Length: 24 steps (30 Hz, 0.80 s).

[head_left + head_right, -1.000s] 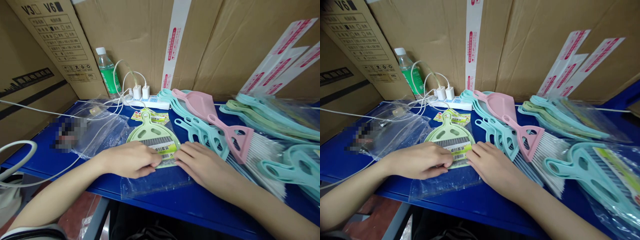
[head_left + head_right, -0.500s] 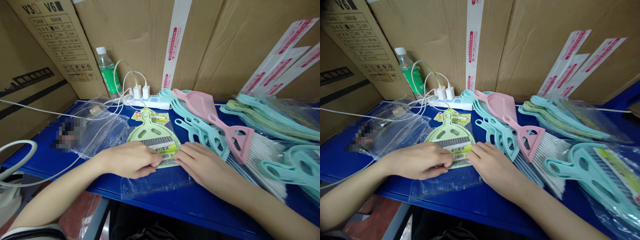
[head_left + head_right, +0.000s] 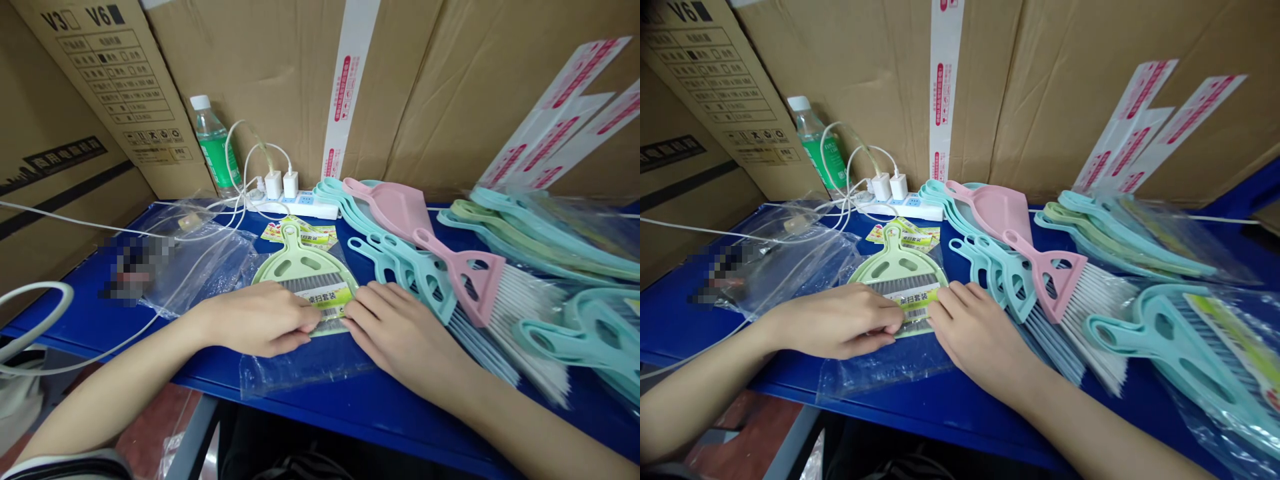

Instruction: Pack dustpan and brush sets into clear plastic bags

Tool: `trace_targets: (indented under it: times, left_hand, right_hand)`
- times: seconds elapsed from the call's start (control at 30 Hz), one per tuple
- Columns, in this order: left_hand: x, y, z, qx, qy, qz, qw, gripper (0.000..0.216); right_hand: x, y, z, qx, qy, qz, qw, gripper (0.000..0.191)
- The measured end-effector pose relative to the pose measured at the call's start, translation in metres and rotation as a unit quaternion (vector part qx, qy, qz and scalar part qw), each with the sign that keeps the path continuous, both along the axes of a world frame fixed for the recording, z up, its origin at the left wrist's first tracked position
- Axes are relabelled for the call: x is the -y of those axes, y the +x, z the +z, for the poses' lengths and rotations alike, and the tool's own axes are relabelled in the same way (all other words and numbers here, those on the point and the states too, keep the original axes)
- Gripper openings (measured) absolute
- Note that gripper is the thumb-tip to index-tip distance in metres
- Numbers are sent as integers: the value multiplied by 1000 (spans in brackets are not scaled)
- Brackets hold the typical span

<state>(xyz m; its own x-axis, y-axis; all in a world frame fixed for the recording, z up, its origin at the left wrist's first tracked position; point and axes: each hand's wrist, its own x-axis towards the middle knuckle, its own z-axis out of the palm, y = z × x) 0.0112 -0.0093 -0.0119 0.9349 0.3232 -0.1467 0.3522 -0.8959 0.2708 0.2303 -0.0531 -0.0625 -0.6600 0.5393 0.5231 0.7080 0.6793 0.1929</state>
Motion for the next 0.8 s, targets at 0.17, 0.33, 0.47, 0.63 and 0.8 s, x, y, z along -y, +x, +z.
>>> trace_targets:
  times: [0.17,0.33,0.47,0.63,0.8]
  left_hand:
    - [0,0,2,-12,10,12,1000,21]
    - [2,-3,6,-45,-6,30,999,19]
    - [3,-6,12,-76,-17,42,996,20]
    - [5,-10,16,-75,-20,52,996,19]
    - [4,-13,17,-74,-28,68,995,14]
  right_hand:
    - [4,-1,4,31,19,-7,999,30]
    - [6,-1,5,32,14,-4,999,30]
    - [6,2,5,24,-3,-3,1000,28]
    - [7,5,7,8,-59,0,998,27]
    - [7,7,7,-5,-88,-7,996,27]
